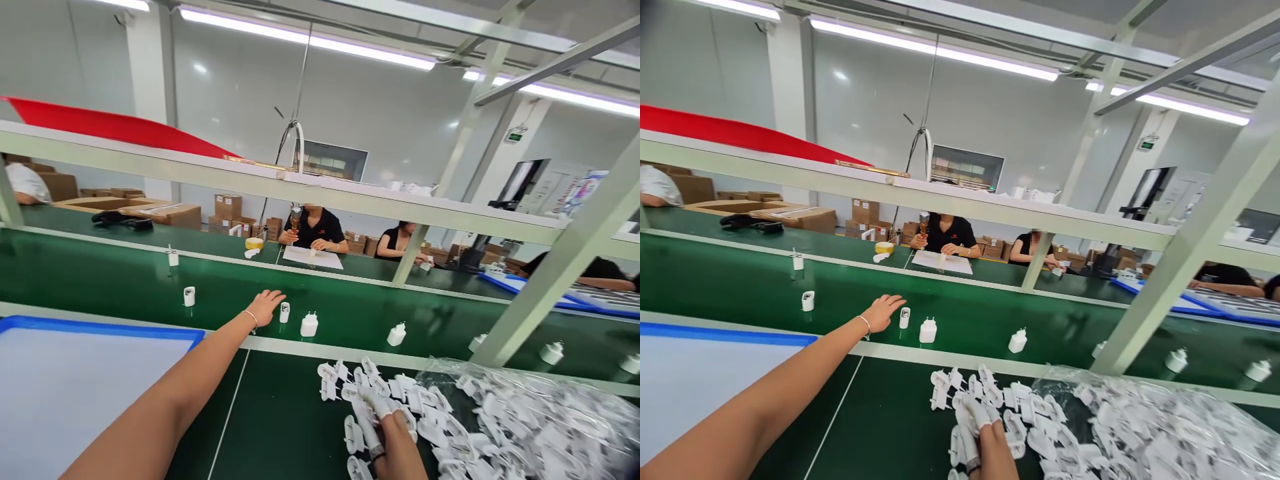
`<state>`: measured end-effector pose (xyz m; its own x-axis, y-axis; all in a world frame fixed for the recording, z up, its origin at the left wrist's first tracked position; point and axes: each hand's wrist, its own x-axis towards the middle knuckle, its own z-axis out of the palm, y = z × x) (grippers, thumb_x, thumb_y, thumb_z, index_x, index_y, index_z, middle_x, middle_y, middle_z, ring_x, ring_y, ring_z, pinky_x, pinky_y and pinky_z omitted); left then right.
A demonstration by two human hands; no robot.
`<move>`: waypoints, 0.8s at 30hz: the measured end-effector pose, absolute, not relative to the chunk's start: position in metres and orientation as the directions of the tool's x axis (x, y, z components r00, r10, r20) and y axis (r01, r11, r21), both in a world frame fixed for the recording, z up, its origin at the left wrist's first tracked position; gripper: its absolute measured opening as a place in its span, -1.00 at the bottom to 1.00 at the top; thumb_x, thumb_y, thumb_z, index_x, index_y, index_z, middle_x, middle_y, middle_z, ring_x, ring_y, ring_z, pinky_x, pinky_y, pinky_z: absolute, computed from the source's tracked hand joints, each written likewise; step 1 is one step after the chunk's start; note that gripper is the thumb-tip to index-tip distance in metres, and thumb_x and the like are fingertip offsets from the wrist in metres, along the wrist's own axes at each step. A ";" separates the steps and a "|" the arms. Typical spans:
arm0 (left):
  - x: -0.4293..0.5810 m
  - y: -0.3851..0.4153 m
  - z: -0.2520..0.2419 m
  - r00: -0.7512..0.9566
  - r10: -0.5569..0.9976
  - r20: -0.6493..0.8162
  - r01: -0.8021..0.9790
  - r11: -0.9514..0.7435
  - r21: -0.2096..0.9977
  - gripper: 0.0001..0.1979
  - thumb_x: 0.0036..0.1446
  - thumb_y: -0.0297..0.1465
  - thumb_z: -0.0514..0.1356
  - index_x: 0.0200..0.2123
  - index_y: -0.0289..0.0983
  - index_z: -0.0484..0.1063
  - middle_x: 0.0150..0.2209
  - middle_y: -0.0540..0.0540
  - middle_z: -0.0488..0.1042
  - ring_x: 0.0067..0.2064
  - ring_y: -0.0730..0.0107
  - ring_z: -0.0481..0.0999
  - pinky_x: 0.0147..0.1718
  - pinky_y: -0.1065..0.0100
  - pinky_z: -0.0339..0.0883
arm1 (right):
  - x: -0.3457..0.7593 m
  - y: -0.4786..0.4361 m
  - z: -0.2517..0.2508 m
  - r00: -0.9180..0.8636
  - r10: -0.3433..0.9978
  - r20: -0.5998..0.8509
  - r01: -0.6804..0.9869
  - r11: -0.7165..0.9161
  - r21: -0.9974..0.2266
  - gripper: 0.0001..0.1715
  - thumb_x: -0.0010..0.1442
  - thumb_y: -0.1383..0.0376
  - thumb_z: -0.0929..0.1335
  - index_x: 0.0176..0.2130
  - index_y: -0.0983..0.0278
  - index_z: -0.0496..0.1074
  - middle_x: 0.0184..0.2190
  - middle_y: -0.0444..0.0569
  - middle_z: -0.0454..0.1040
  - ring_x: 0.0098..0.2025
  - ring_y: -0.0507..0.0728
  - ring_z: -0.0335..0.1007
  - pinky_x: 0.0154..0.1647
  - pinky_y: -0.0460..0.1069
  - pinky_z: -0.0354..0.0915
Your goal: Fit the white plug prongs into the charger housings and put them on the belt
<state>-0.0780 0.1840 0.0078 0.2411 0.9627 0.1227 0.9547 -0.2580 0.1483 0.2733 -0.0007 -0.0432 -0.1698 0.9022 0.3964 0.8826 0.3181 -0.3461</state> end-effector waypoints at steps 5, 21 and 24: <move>-0.032 0.191 0.010 0.329 0.941 0.077 0.926 -0.337 0.169 -0.63 0.24 -0.24 0.18 0.06 -0.27 0.34 0.15 -0.20 0.29 0.14 0.07 0.30 0.11 -0.03 0.20 | 0.256 -0.006 -0.031 -0.089 0.908 0.410 0.717 0.344 -0.606 -0.57 0.16 0.35 0.20 0.01 0.26 0.41 -0.13 0.13 0.42 -0.03 0.23 0.40 -0.02 0.04 0.36; 0.011 -0.007 0.023 0.573 0.819 -0.016 0.623 -0.422 0.658 -0.86 -0.04 -0.40 0.21 -0.32 -0.20 0.43 -0.34 0.01 0.43 -0.25 0.32 0.39 -0.29 0.42 0.20 | 0.212 -0.032 -0.001 -0.140 0.956 0.259 0.294 0.290 -0.911 -0.60 0.26 0.02 0.32 -0.12 0.28 0.42 -0.32 -0.02 0.44 -0.28 0.14 0.40 -0.20 -0.01 0.37; 0.018 -0.010 0.012 0.557 0.830 -0.028 0.598 -0.377 0.707 -0.88 -0.07 -0.37 0.21 -0.38 -0.22 0.39 -0.39 0.02 0.38 -0.30 0.35 0.34 -0.36 0.44 0.17 | 0.207 -0.035 -0.004 -0.213 0.920 0.329 0.441 0.391 -0.807 -0.74 0.30 0.21 0.27 -0.08 0.27 0.40 -0.23 0.02 0.44 -0.20 0.15 0.39 -0.14 0.01 0.33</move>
